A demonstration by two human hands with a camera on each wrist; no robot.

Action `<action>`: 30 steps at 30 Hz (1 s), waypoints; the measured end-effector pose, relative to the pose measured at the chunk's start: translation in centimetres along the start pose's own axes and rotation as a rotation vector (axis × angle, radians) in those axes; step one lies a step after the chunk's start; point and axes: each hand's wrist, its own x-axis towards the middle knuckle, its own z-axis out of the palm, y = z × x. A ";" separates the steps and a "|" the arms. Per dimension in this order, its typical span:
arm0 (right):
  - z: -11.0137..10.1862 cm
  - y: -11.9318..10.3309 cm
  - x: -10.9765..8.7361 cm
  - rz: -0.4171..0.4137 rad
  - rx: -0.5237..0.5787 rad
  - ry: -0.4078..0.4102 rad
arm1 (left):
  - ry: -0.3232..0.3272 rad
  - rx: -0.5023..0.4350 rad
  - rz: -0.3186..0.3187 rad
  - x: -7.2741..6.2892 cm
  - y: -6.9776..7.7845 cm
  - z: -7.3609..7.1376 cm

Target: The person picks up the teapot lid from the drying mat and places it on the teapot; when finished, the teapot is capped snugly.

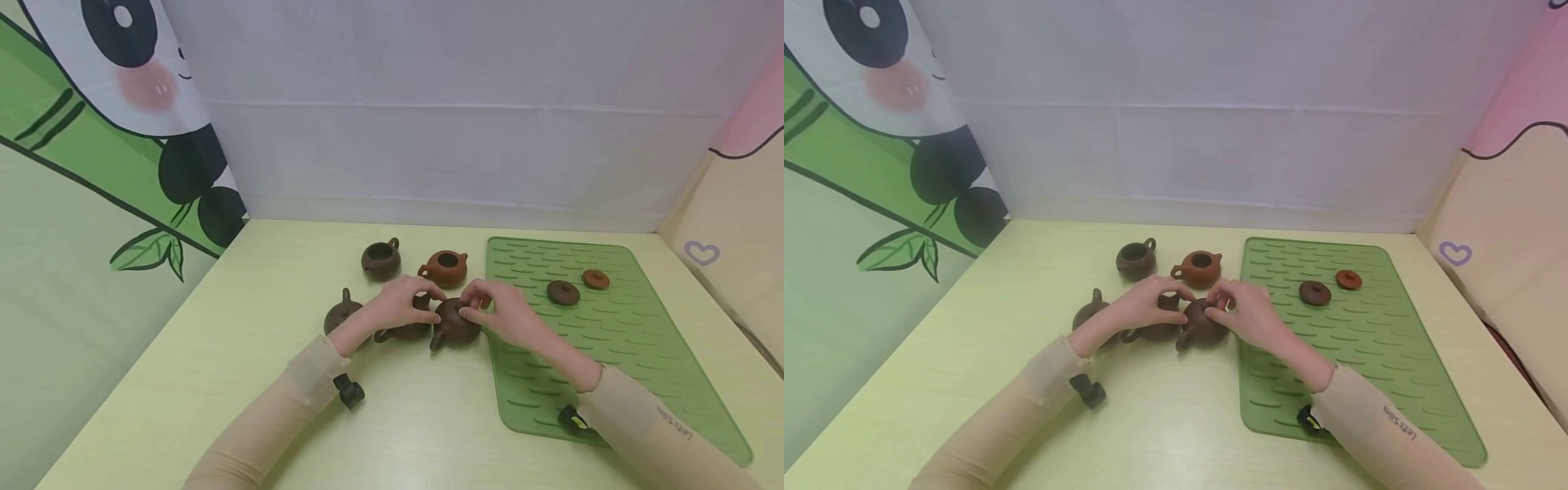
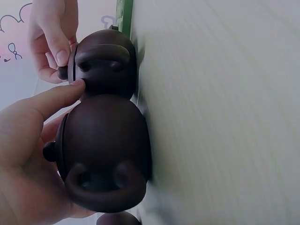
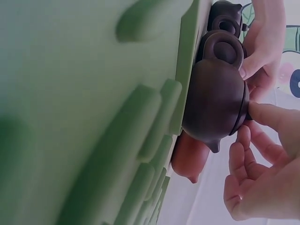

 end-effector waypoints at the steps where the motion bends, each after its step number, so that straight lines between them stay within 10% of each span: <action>1: 0.0 0.0 0.0 -0.001 -0.005 0.001 | -0.002 0.002 -0.002 0.0 0.0 0.0; 30: -0.1 -0.1 -0.1 0.004 -0.010 0.000 | -0.019 -0.138 -0.006 0.3 -0.9 -1.8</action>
